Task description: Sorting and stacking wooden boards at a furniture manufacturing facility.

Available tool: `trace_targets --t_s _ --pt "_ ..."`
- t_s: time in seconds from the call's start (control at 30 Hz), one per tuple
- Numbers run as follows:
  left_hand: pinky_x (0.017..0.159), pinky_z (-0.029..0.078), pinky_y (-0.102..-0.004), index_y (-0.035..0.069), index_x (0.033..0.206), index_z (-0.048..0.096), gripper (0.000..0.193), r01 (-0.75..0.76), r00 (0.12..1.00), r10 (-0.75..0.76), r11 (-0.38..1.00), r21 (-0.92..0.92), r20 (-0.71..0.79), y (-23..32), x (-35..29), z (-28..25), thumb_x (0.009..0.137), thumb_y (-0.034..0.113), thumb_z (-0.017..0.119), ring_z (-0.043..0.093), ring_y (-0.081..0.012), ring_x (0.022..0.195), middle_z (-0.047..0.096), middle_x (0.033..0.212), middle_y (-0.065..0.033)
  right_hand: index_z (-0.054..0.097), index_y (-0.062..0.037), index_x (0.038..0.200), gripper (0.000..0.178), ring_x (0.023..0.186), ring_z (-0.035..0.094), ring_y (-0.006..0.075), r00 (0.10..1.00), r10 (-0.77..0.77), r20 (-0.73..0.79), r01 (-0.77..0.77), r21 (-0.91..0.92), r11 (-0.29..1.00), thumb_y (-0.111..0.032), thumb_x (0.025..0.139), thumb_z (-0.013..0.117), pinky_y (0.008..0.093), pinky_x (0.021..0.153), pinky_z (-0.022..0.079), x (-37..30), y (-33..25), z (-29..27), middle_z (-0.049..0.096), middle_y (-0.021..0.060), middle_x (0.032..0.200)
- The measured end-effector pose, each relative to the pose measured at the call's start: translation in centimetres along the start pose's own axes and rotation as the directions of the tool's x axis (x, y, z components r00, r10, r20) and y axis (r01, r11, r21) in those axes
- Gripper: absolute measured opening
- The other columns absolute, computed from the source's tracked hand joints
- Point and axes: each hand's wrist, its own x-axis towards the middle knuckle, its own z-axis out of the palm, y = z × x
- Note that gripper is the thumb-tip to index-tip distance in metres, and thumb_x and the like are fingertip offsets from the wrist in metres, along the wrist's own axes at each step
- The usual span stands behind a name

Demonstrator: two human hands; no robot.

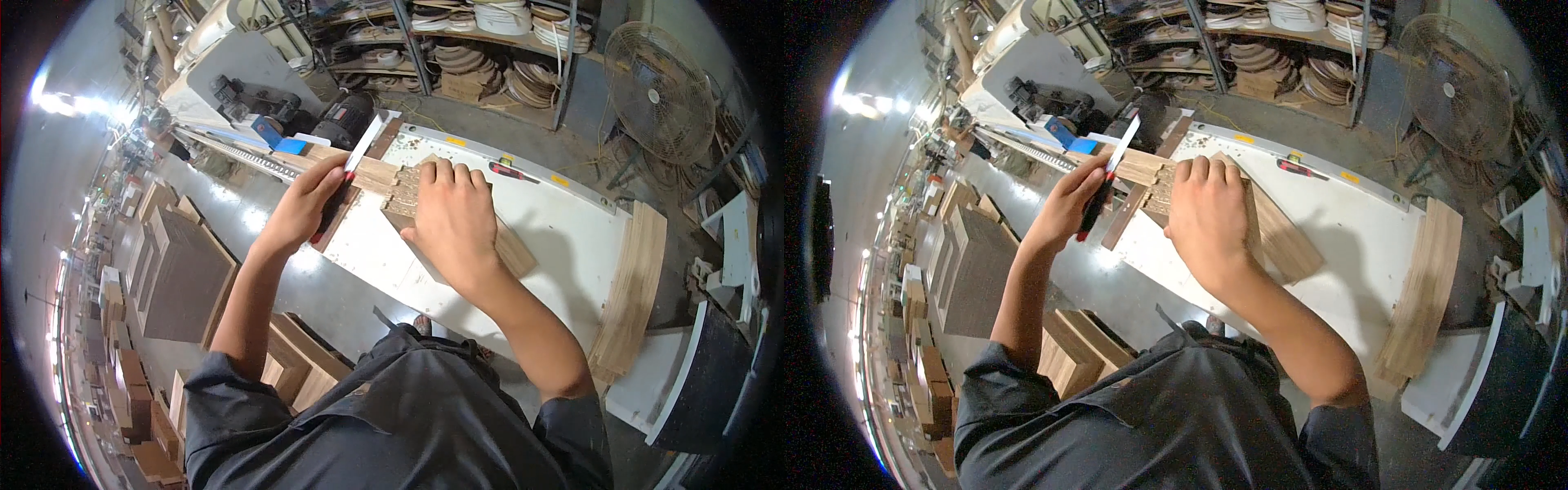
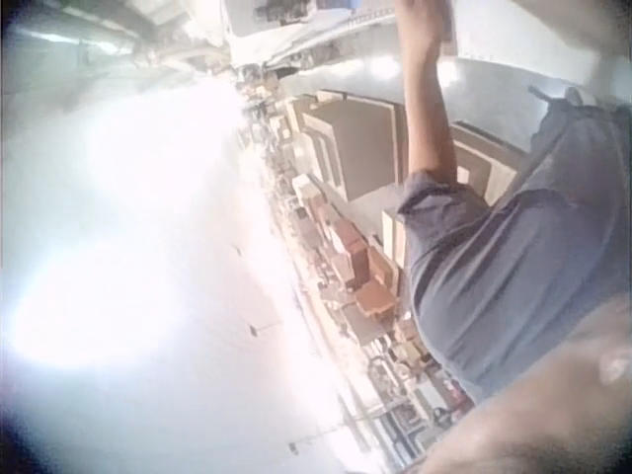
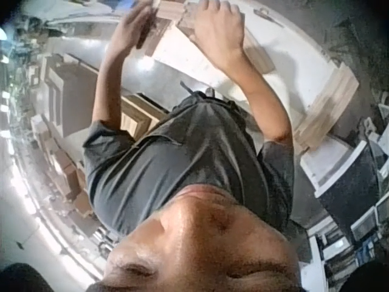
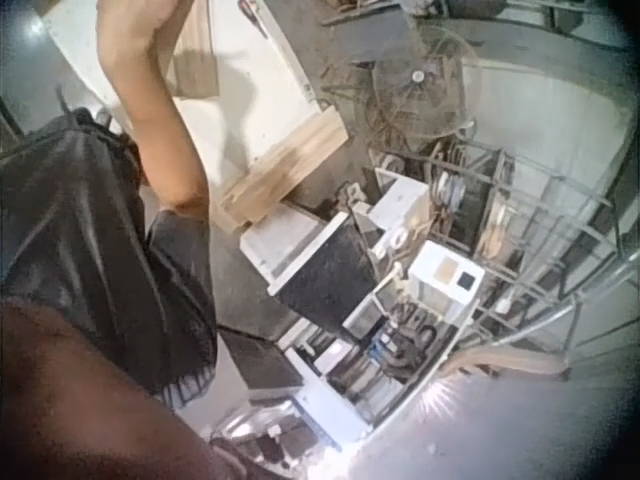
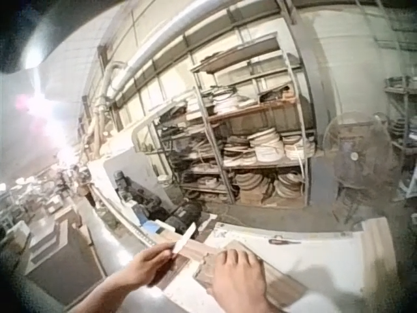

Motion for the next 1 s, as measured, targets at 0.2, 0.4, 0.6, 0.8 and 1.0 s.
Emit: trace_targets --t_s 0.2,0.4,0.6,0.8,1.0 --pt "0.100 0.051 -0.0444 0.007 0.153 0.050 0.049 -0.042 0.999 0.040 0.913 0.407 0.013 1.4 -5.1 2.2 0.110 0.032 0.054 0.066 -0.0414 0.120 0.067 0.128 -0.0297 0.065 -0.0026 0.112 0.072 0.105 0.065 0.0257 0.999 -0.018 -0.041 0.017 -0.020 1.000 -0.046 0.064 0.096 0.0367 0.096 0.048 0.5 0.6 0.6 0.068 0.0100 0.108" --pt "0.094 0.051 -0.0481 0.017 0.160 0.046 0.050 -0.048 0.996 -0.003 0.834 0.549 0.092 2.2 -6.0 3.5 0.112 0.031 0.050 0.066 -0.0481 0.108 0.068 0.123 -0.0276 0.065 -0.0044 0.113 0.069 0.108 0.065 0.0239 1.000 -0.015 -0.023 0.015 -0.023 1.000 -0.044 0.065 0.095 0.0363 0.098 0.047 0.8 0.5 0.9 0.069 0.0092 0.109" --pt "0.083 0.052 -0.0504 0.020 0.156 0.050 0.047 -0.124 0.992 0.103 0.813 0.570 0.068 1.3 -6.0 3.4 0.110 0.027 0.052 0.067 -0.0442 0.096 0.068 0.106 -0.0209 0.066 -0.0040 0.112 0.068 0.108 0.065 0.0250 0.999 -0.016 -0.043 0.017 0.018 1.000 -0.043 0.065 0.095 0.0370 0.098 0.047 0.8 0.5 1.1 0.069 0.0097 0.109" --pt "0.090 0.052 -0.0485 0.013 0.154 0.053 0.045 -0.066 0.993 -0.005 0.804 0.591 0.118 2.2 -5.1 3.2 0.111 0.027 0.050 0.067 -0.0484 0.102 0.069 0.119 -0.0277 0.065 -0.0052 0.111 0.062 0.107 0.064 0.0239 1.000 -0.008 -0.027 0.008 -0.015 1.000 -0.042 0.068 0.093 0.0355 0.096 0.047 0.9 1.0 1.3 0.069 0.0094 0.108" --pt "0.083 0.053 -0.0508 0.022 0.153 0.054 0.044 -0.040 0.998 0.003 0.803 0.594 0.063 1.5 -4.7 3.2 0.110 0.030 0.052 0.068 -0.0459 0.096 0.070 0.113 -0.0229 0.066 -0.0013 0.113 0.069 0.105 0.066 0.0249 1.000 -0.008 -0.024 0.008 0.017 1.000 -0.040 0.064 0.096 0.0371 0.100 0.048 1.1 1.0 0.9 0.069 0.0107 0.108"
